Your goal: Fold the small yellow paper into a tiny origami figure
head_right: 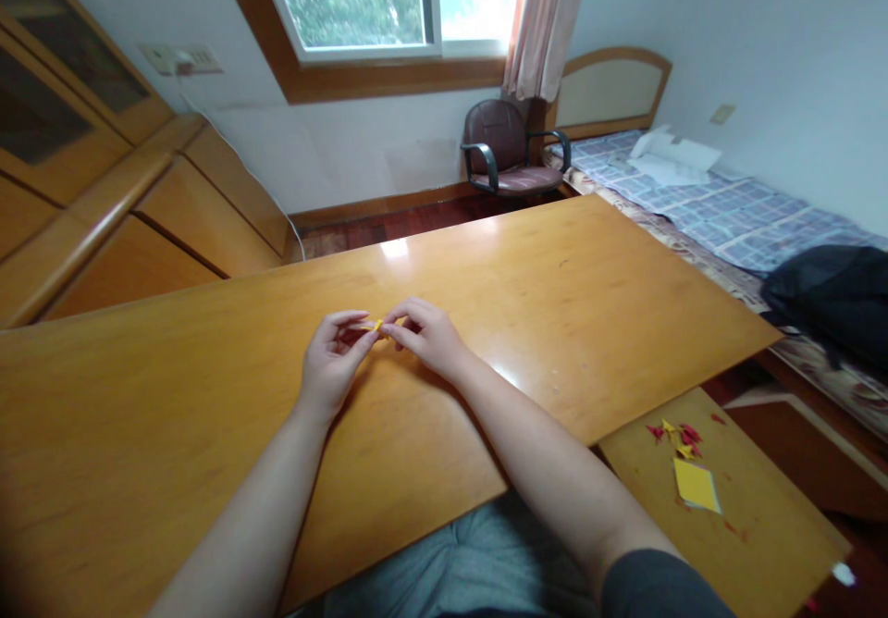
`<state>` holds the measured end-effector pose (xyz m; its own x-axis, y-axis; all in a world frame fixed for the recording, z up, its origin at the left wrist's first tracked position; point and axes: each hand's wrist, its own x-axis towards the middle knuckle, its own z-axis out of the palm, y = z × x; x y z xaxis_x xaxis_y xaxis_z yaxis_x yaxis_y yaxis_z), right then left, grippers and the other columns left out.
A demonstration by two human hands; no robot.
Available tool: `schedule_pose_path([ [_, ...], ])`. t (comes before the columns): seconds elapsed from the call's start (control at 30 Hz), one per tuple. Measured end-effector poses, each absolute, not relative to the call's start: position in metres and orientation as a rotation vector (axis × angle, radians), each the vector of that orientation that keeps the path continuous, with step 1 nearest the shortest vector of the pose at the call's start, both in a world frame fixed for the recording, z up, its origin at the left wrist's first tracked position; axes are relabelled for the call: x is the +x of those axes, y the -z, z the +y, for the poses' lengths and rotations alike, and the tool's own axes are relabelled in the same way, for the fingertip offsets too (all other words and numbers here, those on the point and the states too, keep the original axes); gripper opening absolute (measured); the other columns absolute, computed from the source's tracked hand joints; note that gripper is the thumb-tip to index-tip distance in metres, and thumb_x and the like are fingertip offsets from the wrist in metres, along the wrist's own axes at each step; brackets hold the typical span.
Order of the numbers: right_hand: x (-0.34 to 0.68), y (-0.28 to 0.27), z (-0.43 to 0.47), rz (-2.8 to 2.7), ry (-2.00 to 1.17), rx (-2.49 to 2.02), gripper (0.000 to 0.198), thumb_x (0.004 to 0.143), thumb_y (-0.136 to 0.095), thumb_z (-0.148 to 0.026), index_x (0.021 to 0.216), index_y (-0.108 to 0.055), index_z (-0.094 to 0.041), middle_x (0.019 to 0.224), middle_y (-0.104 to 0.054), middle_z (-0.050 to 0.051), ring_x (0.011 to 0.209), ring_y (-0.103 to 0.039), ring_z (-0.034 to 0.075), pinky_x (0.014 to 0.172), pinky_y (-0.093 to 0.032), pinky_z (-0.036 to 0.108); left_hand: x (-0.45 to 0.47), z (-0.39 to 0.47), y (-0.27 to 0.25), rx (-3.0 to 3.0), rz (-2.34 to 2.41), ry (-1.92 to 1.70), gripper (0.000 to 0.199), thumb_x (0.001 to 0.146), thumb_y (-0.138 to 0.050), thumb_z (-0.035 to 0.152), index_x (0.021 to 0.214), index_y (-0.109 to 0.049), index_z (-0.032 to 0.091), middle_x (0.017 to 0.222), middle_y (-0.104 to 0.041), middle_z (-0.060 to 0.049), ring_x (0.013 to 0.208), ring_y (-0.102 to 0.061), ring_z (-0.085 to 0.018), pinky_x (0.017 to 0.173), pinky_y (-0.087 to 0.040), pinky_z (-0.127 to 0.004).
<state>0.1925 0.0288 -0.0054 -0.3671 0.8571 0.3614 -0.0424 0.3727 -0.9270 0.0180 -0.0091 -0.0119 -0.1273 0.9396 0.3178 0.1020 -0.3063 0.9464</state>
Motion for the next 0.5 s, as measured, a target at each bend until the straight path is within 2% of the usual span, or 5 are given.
schedule_pose_path([
  [0.3,0.1879,0.0045,0.028,-1.522,-1.282,-0.807,0.029,0.08,-0.073,-0.044,0.09,-0.062,-0.019,0.074,-0.066,-0.001,0.054,-0.057,0.009,0.052,-0.046,0.023,0.0175,-0.009,0.0139,1.527,1.26,-1.494,0.028,0.08,-0.075,0.031,0.105,-0.066,0.022,0.096,-0.07,-0.004,0.089,-0.069,-0.017,0.085,-0.056,-0.03],
  [0.5,0.1884,0.0072,0.0287,-1.48,-1.314,-0.837,0.03,0.077,-0.075,-0.042,0.093,-0.063,-0.02,0.077,-0.065,-0.001,0.054,-0.056,0.009,0.053,-0.045,0.023,0.0159,-0.0097,0.0147,1.608,1.285,-1.464,0.03,0.081,-0.074,0.032,0.108,-0.065,0.022,0.097,-0.07,-0.005,0.09,-0.069,-0.018,0.086,-0.056,-0.033],
])
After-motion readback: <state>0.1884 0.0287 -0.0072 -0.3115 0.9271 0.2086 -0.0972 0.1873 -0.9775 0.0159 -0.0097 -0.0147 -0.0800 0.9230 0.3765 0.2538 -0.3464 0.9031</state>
